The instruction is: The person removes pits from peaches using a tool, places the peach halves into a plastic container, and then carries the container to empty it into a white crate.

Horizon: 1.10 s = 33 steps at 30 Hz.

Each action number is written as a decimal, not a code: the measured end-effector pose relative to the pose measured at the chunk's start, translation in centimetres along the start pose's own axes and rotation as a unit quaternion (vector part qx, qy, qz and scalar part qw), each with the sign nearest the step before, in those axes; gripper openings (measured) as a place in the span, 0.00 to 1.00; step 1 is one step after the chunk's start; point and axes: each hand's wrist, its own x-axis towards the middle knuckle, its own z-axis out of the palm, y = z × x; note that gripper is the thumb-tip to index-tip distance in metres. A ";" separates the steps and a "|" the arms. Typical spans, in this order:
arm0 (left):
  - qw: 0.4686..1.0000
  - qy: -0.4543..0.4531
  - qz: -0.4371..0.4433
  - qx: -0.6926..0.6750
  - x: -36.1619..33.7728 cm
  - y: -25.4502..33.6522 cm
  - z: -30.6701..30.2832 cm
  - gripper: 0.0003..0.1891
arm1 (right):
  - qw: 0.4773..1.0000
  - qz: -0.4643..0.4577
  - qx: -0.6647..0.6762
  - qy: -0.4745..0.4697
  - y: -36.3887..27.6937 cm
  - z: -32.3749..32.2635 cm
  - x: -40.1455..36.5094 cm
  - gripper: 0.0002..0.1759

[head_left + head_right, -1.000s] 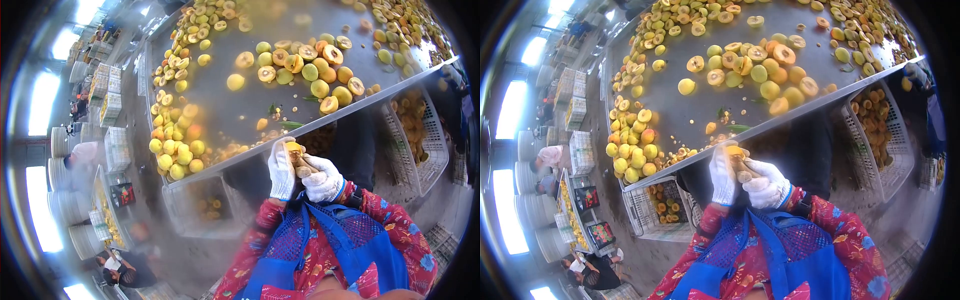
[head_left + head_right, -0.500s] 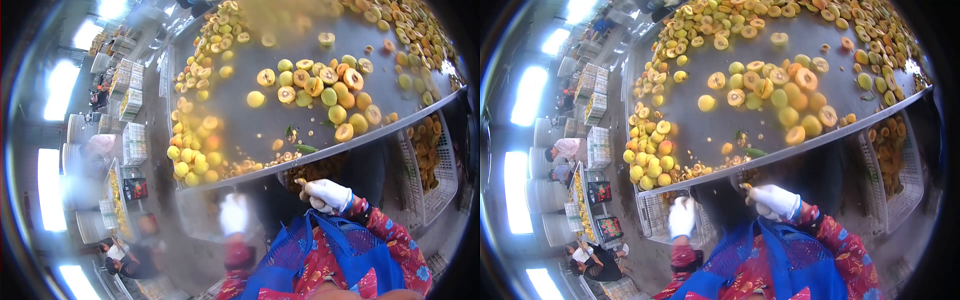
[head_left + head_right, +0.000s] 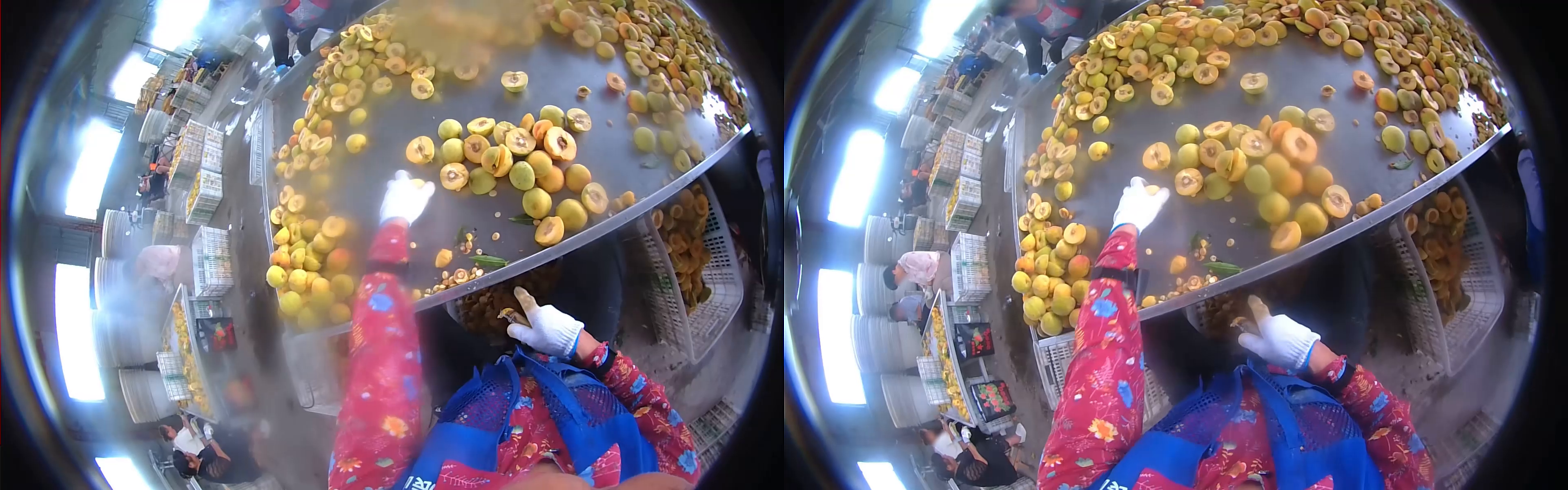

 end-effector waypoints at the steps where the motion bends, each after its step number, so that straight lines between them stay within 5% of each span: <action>1: 0.998 -0.019 0.033 -0.048 -0.7 -0.6 0.0 0.29 | 0.998 -0.055 -0.014 0.019 1.0 0.3 0.4 0.35; 2: 0.956 -0.104 0.018 -0.273 -1.7 -1.3 0.0 0.27 | 0.998 -0.057 0.020 -0.001 1.6 0.3 0.4 0.35; 4: 0.707 -0.247 -0.022 -0.662 -4.7 -4.1 1.1 0.24 | 0.993 -0.057 0.092 -0.045 -0.5 -1.6 0.0 0.35; 7: 0.534 -0.259 -0.065 -0.802 -13.4 -0.2 -0.4 0.25 | 0.991 -0.095 0.090 0.000 -2.5 -1.8 -0.2 0.34; 10: 0.595 -0.180 -0.069 -0.780 -17.9 1.2 1.5 0.22 | 0.986 -0.146 0.054 0.059 -4.2 -1.5 0.2 0.26; 13: 0.612 -0.180 -0.043 -0.769 -20.3 0.1 4.4 0.31 | 0.981 -0.153 -0.016 0.119 -5.4 -0.9 0.2 0.17; 16: 0.659 -0.132 -0.110 -0.732 -22.3 3.2 4.1 0.23 | 0.985 -0.124 -0.049 0.109 -6.3 -0.3 -0.2 0.14; 23: 0.748 -0.070 -0.004 -0.660 -25.1 2.9 4.1 0.25 | 0.962 -0.196 -0.093 0.168 -5.9 2.0 -0.8 0.16; 33: 0.810 -0.007 0.040 -0.586 -26.6 3.8 4.0 0.21 | 0.981 -0.162 -0.034 0.102 -5.8 2.2 -1.2 0.20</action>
